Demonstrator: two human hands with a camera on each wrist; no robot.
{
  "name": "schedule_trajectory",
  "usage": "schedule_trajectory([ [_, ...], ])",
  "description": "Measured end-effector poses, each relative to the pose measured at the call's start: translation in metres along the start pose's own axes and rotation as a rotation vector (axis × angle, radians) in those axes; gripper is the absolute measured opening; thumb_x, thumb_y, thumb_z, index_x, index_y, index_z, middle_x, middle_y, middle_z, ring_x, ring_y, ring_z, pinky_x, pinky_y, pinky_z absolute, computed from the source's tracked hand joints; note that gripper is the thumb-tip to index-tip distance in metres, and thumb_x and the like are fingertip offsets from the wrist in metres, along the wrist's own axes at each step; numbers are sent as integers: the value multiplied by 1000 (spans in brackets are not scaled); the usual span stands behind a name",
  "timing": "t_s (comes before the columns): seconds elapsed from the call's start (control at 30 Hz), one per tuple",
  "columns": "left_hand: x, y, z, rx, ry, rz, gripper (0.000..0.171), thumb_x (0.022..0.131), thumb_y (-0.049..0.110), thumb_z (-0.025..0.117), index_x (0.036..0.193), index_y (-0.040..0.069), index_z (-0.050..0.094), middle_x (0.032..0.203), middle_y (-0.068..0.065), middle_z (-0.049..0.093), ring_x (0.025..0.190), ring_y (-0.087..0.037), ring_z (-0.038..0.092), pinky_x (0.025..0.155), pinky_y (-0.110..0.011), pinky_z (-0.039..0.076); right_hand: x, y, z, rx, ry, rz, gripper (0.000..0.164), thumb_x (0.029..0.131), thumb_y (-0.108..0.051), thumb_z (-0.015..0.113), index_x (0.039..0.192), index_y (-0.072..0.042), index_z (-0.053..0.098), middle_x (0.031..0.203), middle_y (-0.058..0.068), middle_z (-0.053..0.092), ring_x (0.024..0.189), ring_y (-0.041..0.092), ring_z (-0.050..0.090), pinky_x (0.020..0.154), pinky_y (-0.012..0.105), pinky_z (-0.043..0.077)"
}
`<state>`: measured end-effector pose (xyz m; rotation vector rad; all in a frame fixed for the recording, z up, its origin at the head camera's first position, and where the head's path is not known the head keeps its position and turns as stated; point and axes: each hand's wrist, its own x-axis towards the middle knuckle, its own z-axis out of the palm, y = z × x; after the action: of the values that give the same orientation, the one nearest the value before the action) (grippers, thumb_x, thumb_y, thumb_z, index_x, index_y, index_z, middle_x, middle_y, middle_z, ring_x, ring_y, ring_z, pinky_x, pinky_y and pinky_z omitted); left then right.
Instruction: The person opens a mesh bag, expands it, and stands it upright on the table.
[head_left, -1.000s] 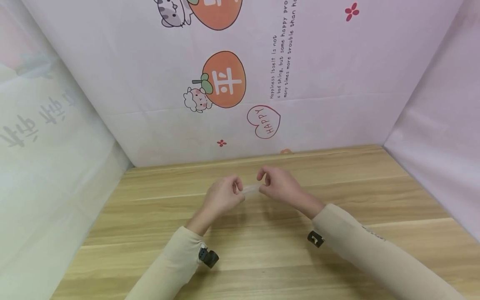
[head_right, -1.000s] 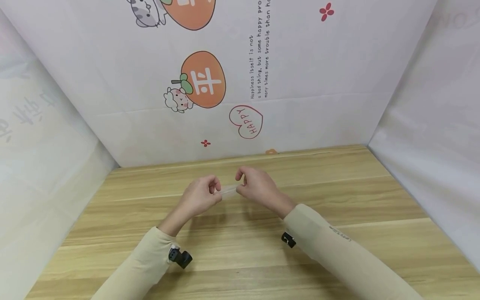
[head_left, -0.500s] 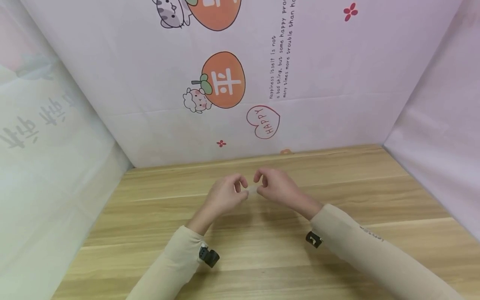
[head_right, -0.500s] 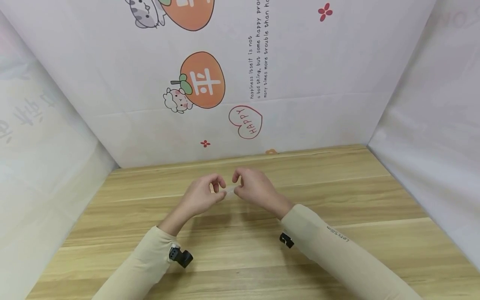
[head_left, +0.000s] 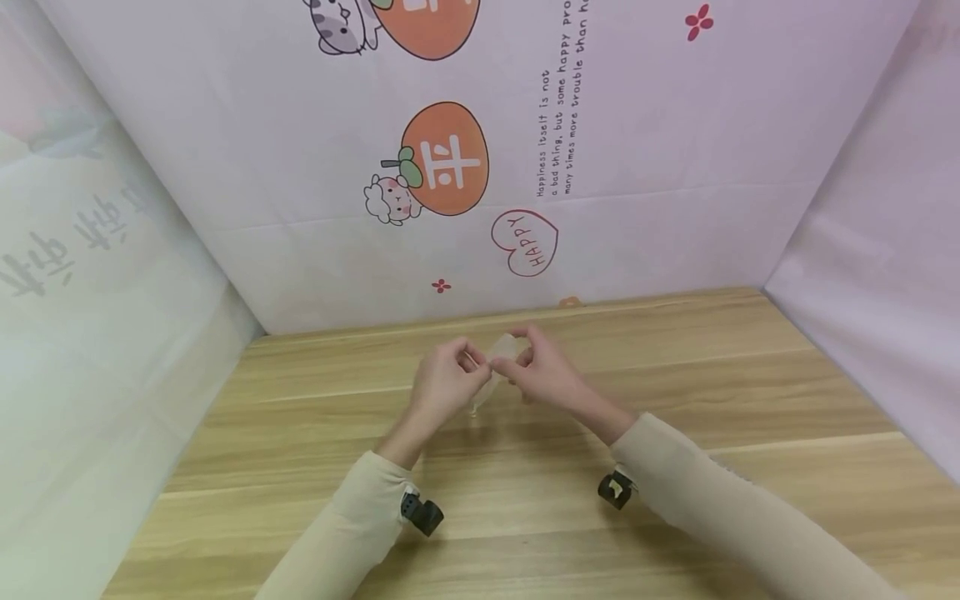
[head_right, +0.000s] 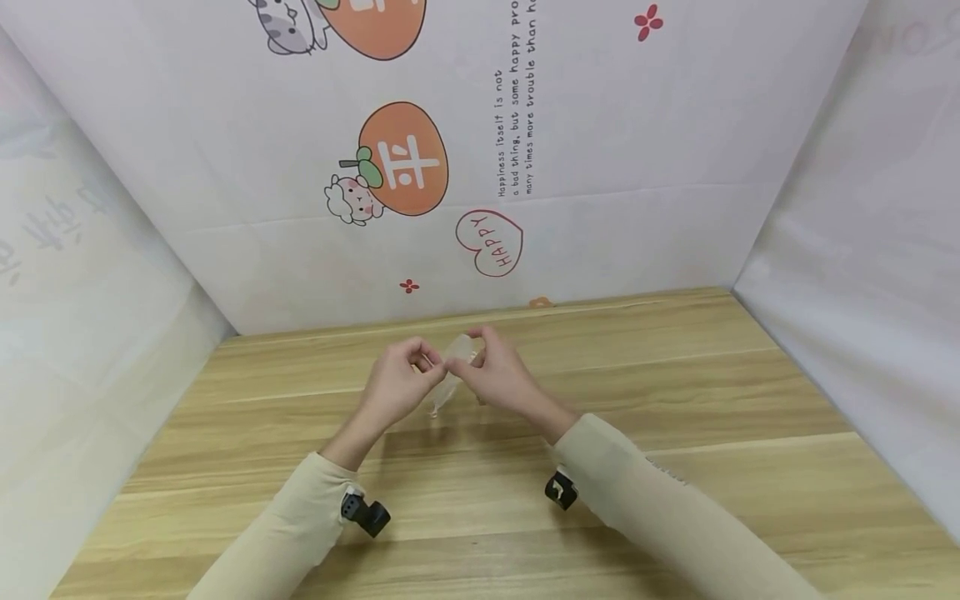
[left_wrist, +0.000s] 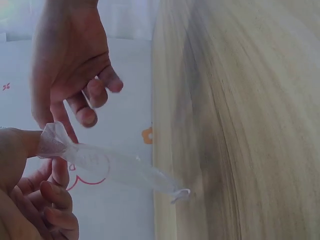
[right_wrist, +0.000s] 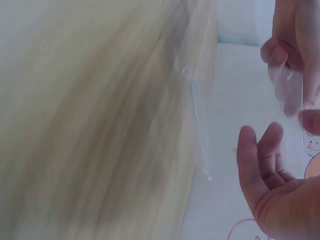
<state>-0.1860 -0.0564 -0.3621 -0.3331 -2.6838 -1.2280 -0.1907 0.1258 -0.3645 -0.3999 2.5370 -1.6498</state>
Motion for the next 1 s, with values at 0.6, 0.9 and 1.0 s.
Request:
schedule_trajectory([
  [0.6,5,0,0,-42,-9,-11,14,89,23,71,89,13,80,80,6,73,65,-11,60,60,-30,49,0,-3,-2,115,-35,13,65,86,9,58,145,0,34,63,3,50,51,15,50,50,32,53],
  [0.9,3,7,-3,-7,13,-24,9,86,19,76,78,16,73,73,6,67,66,-14,59,60,-32,47,2,-3,-8,138,-48,76,65,87,6,58,146,-6,36,61,1,45,49,11,43,55,39,59],
  [1.0,3,9,-4,-9,12,-43,11,85,18,76,77,16,69,73,6,66,65,-15,58,59,-32,46,3,-6,-8,153,-47,91,64,86,6,58,146,-6,37,61,1,44,47,10,40,55,39,59],
])
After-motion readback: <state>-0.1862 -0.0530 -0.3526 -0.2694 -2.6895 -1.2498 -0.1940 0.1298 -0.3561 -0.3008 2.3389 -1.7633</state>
